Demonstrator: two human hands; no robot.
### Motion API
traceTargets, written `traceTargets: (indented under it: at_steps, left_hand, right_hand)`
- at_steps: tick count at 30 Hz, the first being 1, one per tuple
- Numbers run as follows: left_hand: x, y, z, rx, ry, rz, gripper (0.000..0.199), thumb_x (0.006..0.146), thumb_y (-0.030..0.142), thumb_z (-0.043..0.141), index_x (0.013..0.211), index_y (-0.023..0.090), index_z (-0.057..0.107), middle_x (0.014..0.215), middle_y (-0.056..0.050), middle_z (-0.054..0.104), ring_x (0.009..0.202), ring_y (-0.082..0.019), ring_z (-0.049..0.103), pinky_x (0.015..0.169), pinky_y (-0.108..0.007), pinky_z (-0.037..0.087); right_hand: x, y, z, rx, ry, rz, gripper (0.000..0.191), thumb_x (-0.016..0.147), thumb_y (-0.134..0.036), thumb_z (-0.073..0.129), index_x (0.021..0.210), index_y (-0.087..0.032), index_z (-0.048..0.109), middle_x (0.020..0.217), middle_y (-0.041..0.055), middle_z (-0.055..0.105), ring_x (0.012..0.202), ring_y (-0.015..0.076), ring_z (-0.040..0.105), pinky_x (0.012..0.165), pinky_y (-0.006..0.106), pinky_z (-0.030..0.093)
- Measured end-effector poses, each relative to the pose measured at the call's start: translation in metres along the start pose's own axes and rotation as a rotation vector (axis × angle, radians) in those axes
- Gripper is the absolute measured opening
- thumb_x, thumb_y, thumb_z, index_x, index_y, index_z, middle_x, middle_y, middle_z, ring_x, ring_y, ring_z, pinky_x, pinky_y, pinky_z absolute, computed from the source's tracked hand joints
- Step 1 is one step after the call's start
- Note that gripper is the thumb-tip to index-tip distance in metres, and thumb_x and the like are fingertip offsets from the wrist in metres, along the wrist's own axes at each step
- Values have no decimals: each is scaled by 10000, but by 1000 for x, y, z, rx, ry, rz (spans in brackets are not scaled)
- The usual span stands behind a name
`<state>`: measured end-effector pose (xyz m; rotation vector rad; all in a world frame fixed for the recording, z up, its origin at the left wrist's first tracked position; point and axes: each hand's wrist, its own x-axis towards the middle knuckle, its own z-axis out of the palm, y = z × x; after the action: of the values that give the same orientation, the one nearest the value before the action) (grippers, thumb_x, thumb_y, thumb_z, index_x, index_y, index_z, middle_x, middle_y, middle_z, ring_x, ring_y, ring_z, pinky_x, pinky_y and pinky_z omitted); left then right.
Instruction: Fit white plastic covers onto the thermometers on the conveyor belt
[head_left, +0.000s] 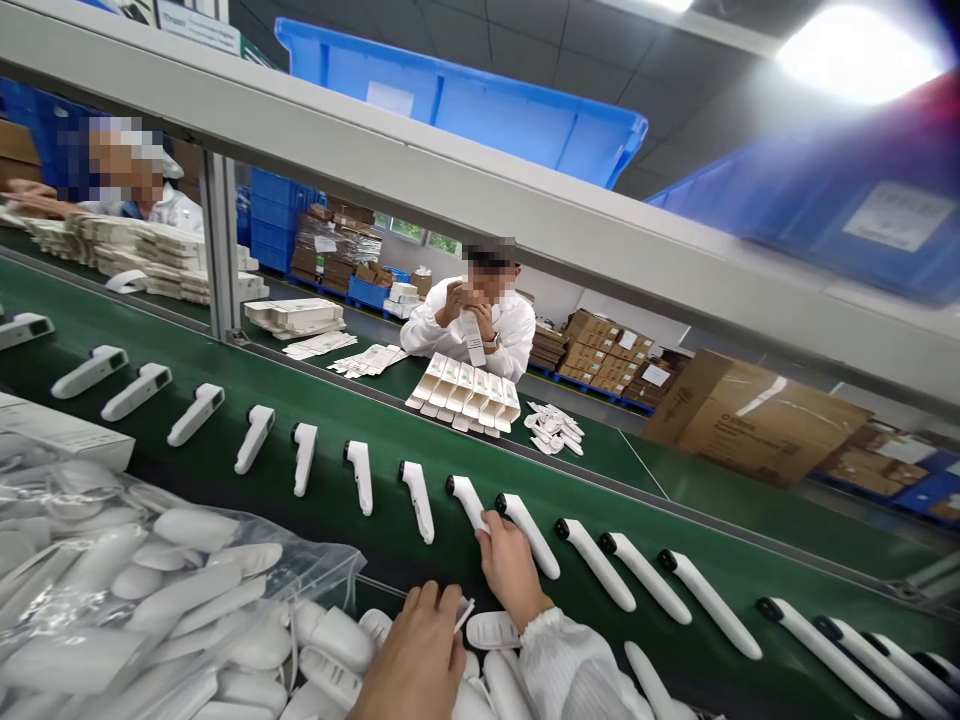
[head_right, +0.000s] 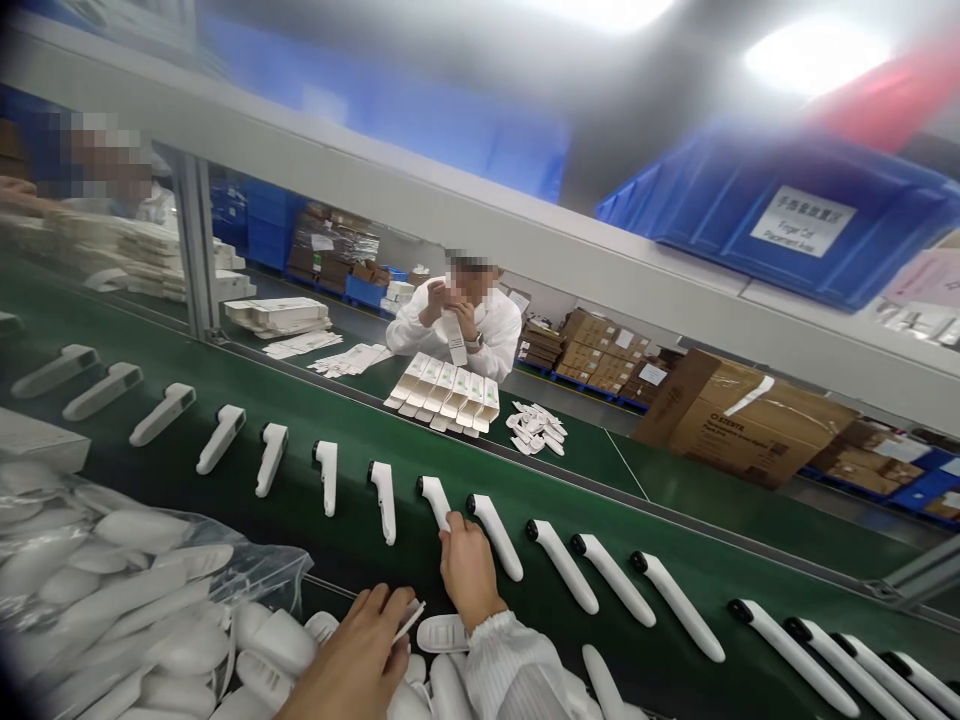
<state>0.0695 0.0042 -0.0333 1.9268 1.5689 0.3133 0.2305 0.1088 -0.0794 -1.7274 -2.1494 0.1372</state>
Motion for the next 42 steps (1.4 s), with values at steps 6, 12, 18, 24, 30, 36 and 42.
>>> traceTargets:
  at_steps: [6, 12, 18, 24, 30, 36, 42]
  left_hand:
    - [7, -10, 9, -95, 78, 10, 535, 904, 98, 317, 1427, 88, 428, 1369, -181, 511, 1315, -318, 426, 1059, -423, 371]
    - [12, -14, 9, -271, 222, -20, 479, 896, 109, 318, 1358, 162, 432, 1224, -135, 567, 1172, -255, 535, 928, -334, 436]
    - [4, -5, -12, -596, 234, -104, 376, 831, 232, 395, 1187, 255, 514, 871, -21, 605, 814, -231, 586, 714, -296, 417]
    - [16, -14, -14, -894, 280, -146, 380, 741, 365, 489, 1090, 232, 560, 747, 23, 545, 701, -195, 504, 655, -275, 365]
    - [22, -21, -6, -987, 243, -123, 395, 709, 400, 539, 1044, 202, 605, 770, -1, 619, 744, -215, 557, 656, -275, 386]
    - [23, -24, -1, -959, 306, -163, 433, 751, 465, 565, 1106, 218, 589, 840, -12, 621, 784, -221, 567, 676, -281, 411]
    - [21, -20, -8, -1101, 247, -146, 362, 781, 577, 570, 828, 218, 578, 674, 36, 433, 600, -138, 397, 561, -232, 304]
  right_hand:
    - [-45, 1, -47, 137, -156, -225, 387, 948, -265, 645, 1328, -279, 570, 1196, 31, 584, 1059, 222, 588, 891, 267, 469]
    - [-68, -3, -48, 5, -353, -407, 210, 886, -205, 640, 1089, -249, 668, 1057, 17, 600, 905, 201, 623, 825, 268, 484]
    - [-53, -11, -59, 444, -226, -281, 192, 827, -158, 540, 1002, -197, 611, 836, 4, 581, 693, 154, 577, 648, 229, 463]
    - [-45, -30, -67, 993, -44, -130, 301, 847, -188, 523, 1145, -202, 566, 989, 50, 548, 926, 189, 570, 832, 277, 465]
    - [-48, -30, -33, 1025, -129, -31, 413, 796, -214, 580, 1208, -219, 601, 965, 29, 540, 786, 163, 554, 703, 248, 462]
    - [-29, -6, -29, 826, -185, 23, 257, 818, -243, 577, 1043, -202, 695, 898, 32, 633, 799, 206, 589, 728, 289, 473]
    - [-16, 23, -2, 329, 45, 55, 450, 772, -83, 502, 1193, -165, 635, 1167, 103, 619, 1057, 276, 597, 916, 355, 472]
